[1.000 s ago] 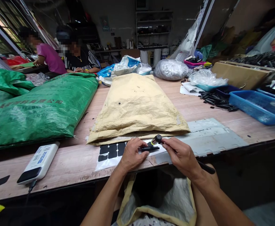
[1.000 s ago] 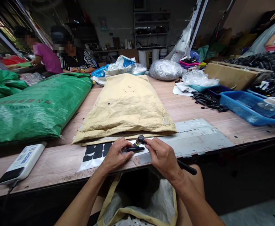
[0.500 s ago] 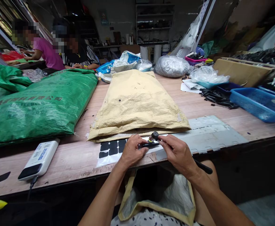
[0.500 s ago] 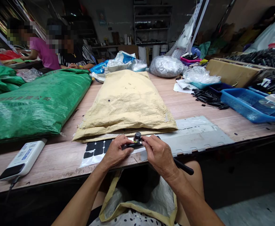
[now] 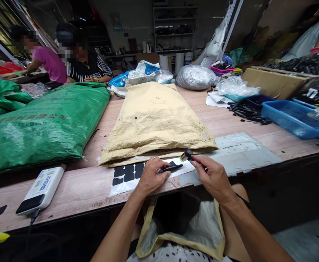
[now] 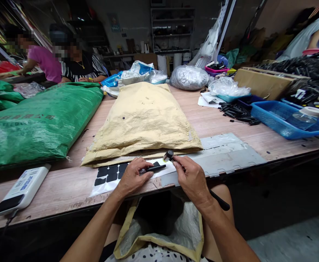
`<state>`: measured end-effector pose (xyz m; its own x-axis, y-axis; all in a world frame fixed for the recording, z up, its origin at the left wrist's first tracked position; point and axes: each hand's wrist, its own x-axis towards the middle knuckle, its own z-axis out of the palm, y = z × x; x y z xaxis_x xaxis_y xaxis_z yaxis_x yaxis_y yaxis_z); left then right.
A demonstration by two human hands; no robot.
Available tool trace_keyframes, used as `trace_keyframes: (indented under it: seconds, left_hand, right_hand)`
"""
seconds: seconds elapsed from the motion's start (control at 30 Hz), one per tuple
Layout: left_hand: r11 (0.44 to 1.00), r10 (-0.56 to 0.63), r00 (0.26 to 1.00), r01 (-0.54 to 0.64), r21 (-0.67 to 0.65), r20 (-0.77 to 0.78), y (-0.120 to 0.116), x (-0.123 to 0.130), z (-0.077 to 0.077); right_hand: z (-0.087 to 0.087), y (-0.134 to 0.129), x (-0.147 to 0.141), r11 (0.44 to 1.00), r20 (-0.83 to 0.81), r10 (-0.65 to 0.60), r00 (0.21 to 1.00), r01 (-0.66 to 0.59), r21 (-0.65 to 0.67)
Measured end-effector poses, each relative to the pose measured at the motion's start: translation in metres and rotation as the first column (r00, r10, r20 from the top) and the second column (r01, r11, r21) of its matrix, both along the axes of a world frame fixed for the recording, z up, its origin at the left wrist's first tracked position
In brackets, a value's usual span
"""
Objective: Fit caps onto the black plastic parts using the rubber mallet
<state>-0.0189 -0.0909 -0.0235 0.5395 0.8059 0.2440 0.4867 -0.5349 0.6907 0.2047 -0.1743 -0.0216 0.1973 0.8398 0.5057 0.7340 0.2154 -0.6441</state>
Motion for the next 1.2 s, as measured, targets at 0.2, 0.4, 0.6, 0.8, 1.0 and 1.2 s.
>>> trace_keyframes:
  seconds: [0.2, 0.4, 0.6, 0.8, 1.0, 1.2]
  left_hand:
    - [1.000, -0.004, 1.000, 0.004, 0.027, 0.007, 0.000, 0.000, -0.003]
    - [0.998, 0.016, 1.000, -0.016, 0.059, -0.003, -0.001, 0.001, -0.006]
    - [0.996, 0.086, 0.996, -0.085, -0.022, 0.035, -0.004, 0.002, 0.000]
    - [0.949, 0.160, 0.971, -0.101, -0.298, 0.179, -0.019, 0.006, 0.014]
    - [0.731, 0.228, 0.836, 0.192, -0.655, 0.499, -0.032, 0.023, 0.020]
    - [0.703, 0.323, 0.754, 0.213, -0.678, 0.571, -0.046, 0.040, 0.021]
  right_hand:
    - [-0.006, -0.006, 0.025, 0.998, 0.042, -0.066, 0.997, 0.067, -0.018]
    - [-0.008, -0.011, 0.029, 0.994, -0.020, -0.093, 0.995, 0.092, -0.054]
    - [-0.008, -0.013, 0.024, 0.993, -0.042, -0.089, 0.995, 0.085, -0.080]
    - [-0.007, -0.011, 0.021, 0.987, -0.245, -0.100, 0.964, 0.066, -0.145]
    - [0.004, -0.014, 0.002, 0.964, -0.340, -0.037, 0.940, -0.056, -0.260]
    - [0.015, -0.018, -0.025, 0.942, -0.459, 0.093, 0.884, -0.227, -0.245]
